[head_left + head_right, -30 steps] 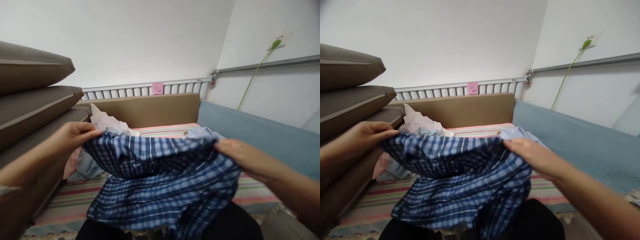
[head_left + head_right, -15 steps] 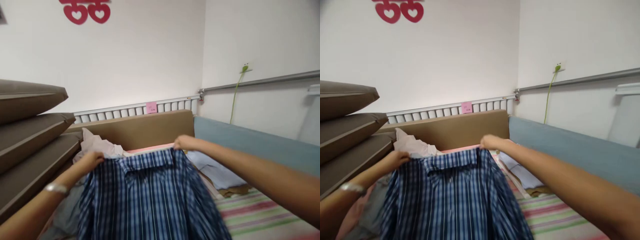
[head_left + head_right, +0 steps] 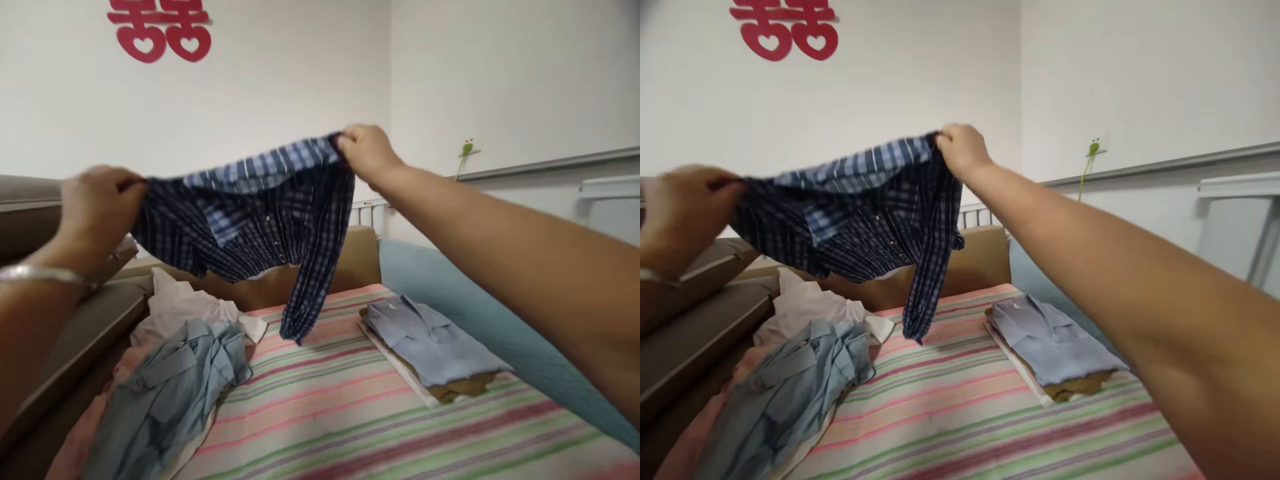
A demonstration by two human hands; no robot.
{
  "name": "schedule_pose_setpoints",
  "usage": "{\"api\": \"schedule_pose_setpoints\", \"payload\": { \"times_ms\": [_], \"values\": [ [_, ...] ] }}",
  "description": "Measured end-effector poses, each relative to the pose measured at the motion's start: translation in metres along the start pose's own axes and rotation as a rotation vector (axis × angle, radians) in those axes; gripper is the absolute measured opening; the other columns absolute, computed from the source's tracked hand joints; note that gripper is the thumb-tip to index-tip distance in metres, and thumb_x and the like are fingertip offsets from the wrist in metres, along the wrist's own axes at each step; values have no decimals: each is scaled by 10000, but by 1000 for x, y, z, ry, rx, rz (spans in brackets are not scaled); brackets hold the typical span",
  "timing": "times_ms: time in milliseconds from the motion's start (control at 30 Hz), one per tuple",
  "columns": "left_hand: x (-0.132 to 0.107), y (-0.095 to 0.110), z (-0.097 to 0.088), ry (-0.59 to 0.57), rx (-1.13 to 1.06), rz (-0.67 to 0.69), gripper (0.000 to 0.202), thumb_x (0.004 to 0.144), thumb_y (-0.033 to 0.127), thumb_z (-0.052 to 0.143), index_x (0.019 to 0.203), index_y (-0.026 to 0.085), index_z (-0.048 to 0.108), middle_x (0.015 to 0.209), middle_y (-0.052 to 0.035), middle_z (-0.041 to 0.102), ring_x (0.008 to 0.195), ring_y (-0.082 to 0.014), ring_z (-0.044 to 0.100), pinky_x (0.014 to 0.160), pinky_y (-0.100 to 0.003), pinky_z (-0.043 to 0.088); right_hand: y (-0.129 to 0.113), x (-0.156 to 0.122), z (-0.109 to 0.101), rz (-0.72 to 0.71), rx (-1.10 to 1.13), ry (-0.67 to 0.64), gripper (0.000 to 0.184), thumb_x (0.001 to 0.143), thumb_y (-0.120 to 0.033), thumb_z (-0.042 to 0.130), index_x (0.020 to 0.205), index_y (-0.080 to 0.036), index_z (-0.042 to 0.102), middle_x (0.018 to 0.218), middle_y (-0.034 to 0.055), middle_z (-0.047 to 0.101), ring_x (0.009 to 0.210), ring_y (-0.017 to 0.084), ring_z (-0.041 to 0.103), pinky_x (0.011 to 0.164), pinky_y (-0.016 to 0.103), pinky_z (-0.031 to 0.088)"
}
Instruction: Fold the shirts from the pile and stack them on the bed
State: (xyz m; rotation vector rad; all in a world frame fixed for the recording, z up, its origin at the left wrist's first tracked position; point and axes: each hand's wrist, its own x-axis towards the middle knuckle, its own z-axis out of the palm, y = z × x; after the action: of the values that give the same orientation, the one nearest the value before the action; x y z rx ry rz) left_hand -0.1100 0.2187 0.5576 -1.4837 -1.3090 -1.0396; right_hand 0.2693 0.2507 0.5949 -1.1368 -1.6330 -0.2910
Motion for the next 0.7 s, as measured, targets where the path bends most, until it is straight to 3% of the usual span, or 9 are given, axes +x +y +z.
{"api": "schedule_pose_setpoints", "payload": {
  "times_ms": [33,67,133,267,367,467,567,700],
  "values": [
    [-22,-4,3,-24,-19,6,455,824,383,341,1001,75,626,906,7,608,952,-120,534,896,-316,376,5,-24,4,-69,-47,1,773,743,-225,-95,874,196,539,1118,82,542,1126,193,450,787,237,298],
    [-48,-9,8,-70,-37,17,401,814,367,375,980,108,634,910,-2,616,931,-127,542,886,-297,396,11,-51,11,-139,-74,-6,598,845,-264,127,860,96,604,1086,67,601,1101,181,506,849,253,327],
    [-106,-18,20,-202,-86,25,327,812,364,400,937,171,632,909,-15,621,886,-144,559,853,-272,430,31,-110,27,-205,-59,-127,304,856,-248,415,844,-64,656,997,27,663,1006,170,583,888,321,401],
    [-239,-26,47,-418,-331,-27,225,809,397,424,815,284,618,870,-10,635,861,-194,603,825,-313,477,80,-236,71,-139,46,-407,237,833,-214,473,943,-210,682,1067,36,654,1049,186,562,972,376,397],
    [-340,-22,65,-551,-475,-110,230,791,397,454,801,272,646,872,-31,654,864,-213,619,827,-333,501,107,-332,106,50,64,-588,267,830,-235,471,979,-236,692,1137,63,630,1090,207,548,986,381,395],
    [-425,-18,76,-676,-537,-161,229,791,359,459,808,260,664,889,-51,662,878,-219,628,827,-342,517,117,-415,133,194,37,-718,295,827,-223,469,1021,-223,692,1178,92,608,1059,217,571,955,363,422],
    [-482,-19,79,-752,-566,-202,232,789,326,443,772,278,669,857,-54,669,840,-231,643,788,-363,539,117,-471,147,268,25,-778,301,836,-239,473,1038,-206,693,1168,117,614,1048,234,578,946,368,425],
    [-510,-22,72,-755,-598,-254,246,783,318,434,756,299,677,855,-54,676,845,-249,653,796,-388,549,115,-498,143,318,43,-764,307,848,-304,478,1058,-228,687,1182,110,612,1078,244,564,963,380,410]
  ]
}}
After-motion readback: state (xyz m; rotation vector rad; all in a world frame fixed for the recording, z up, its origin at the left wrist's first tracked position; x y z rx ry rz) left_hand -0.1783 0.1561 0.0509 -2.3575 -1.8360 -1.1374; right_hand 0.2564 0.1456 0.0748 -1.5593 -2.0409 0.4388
